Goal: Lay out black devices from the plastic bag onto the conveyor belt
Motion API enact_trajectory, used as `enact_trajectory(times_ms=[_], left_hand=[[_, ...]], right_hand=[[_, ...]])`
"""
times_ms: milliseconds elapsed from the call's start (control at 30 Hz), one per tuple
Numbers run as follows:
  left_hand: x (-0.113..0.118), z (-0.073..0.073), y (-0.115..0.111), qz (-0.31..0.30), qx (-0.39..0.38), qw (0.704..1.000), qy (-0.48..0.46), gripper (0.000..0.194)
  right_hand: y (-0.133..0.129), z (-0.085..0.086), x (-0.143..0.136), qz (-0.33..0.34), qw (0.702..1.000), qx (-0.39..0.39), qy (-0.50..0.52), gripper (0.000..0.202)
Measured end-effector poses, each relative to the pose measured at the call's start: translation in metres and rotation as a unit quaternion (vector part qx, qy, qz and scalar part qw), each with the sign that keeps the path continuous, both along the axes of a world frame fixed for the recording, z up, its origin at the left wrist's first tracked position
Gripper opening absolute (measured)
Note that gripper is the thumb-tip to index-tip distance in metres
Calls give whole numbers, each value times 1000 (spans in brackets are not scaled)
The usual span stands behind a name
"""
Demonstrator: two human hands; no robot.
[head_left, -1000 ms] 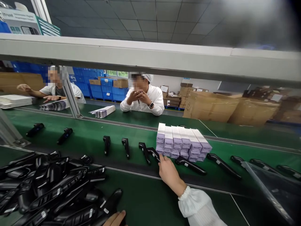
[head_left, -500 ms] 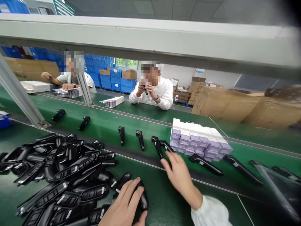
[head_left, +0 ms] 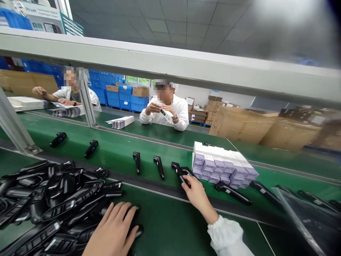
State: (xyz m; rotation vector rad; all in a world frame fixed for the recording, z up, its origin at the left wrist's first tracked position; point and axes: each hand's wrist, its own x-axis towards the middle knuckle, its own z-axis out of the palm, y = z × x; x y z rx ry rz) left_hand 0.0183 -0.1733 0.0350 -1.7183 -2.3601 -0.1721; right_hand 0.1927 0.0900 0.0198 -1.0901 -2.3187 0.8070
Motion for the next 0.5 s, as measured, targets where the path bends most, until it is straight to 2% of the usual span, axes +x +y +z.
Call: enact_trajectory(times_ms=[100,200,267,333,433,500], left_hand=[[-7,-4,2,36,-109,990,-80,43],[-6,-3,5,22,-130,984,-118,45],[-4,-2,6,17,-98,982,-158,45],[-2,-1,7,28,-32,974,-222,45],[0,5,9,67,54,936,-342,45],[2,13,11,86,69,910,-400,46]], right_hand=[[11,-12,-7,-23,998,29,-42,49],[12,-22,-13,-43,994,61,-85,56],[16,-27,-14,-47,990,79,-106,55],[22,-30,-12,-48,987,95,-122,55],[30,-32,-7,-45,983,112,-140,56],[34,-33,-2,-39,981,118,-148,58]])
